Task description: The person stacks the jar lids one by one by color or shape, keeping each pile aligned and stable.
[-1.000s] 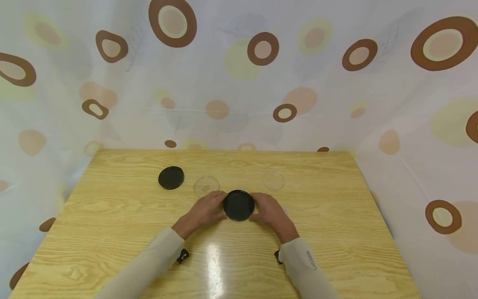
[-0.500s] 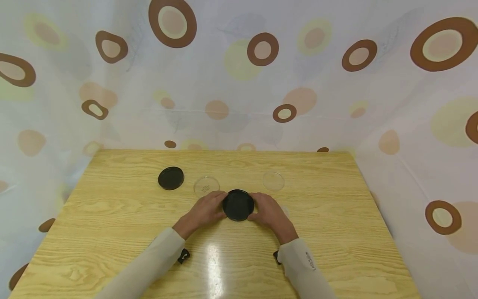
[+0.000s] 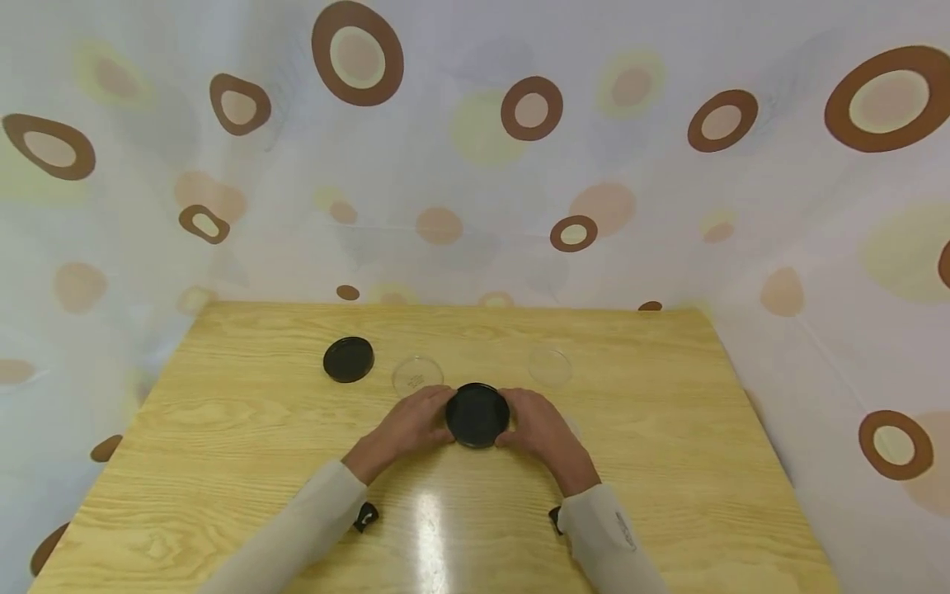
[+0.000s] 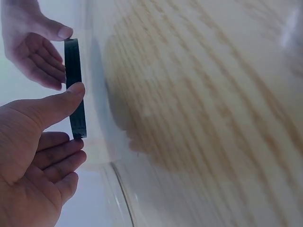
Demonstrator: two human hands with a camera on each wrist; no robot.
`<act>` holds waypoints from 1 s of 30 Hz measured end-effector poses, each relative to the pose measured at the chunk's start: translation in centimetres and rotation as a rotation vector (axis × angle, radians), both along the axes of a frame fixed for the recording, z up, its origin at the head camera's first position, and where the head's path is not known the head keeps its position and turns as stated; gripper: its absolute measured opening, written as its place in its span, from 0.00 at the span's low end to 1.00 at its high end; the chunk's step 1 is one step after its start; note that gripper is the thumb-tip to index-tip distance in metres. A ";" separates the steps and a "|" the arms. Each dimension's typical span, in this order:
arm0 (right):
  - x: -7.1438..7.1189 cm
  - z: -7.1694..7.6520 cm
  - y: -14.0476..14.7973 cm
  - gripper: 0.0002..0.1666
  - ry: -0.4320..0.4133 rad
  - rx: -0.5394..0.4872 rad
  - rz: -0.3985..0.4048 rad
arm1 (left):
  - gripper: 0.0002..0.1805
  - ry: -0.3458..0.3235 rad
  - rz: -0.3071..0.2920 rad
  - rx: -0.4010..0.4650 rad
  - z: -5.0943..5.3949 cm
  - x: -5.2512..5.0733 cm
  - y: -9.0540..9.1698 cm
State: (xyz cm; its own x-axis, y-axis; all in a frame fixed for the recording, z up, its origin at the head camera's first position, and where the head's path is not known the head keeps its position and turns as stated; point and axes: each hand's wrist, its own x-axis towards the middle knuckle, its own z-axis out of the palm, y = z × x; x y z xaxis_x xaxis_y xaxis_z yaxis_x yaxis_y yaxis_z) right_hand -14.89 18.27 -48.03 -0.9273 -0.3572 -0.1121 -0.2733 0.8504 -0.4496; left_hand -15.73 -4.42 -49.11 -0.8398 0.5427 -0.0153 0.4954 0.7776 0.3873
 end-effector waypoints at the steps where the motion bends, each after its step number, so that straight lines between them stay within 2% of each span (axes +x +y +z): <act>1: 0.1 0.1 0.0 0.44 0.001 -0.006 0.001 | 0.37 0.003 0.001 -0.007 0.0 0.1 0.0; 14: 0.6 0.8 -1.0 0.45 0.019 -0.038 0.041 | 0.38 0.009 -0.007 0.010 0.7 0.7 -1.3; 19: 0.8 1.1 -1.7 0.46 0.020 -0.045 0.055 | 0.38 -0.007 0.006 0.047 1.0 0.9 -2.2; 30: 1.4 1.6 -3.4 0.42 0.045 -0.087 0.088 | 0.38 0.019 0.008 0.091 1.1 1.7 -4.2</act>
State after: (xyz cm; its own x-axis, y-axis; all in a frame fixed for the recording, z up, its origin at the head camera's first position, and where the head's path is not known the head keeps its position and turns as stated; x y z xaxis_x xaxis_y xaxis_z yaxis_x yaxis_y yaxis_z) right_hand -13.53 14.87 -46.40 -0.8951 -0.4444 -0.0362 -0.3670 0.7804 -0.5063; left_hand -14.00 -8.62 -47.97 -0.8435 0.5347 0.0499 0.4976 0.7432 0.4474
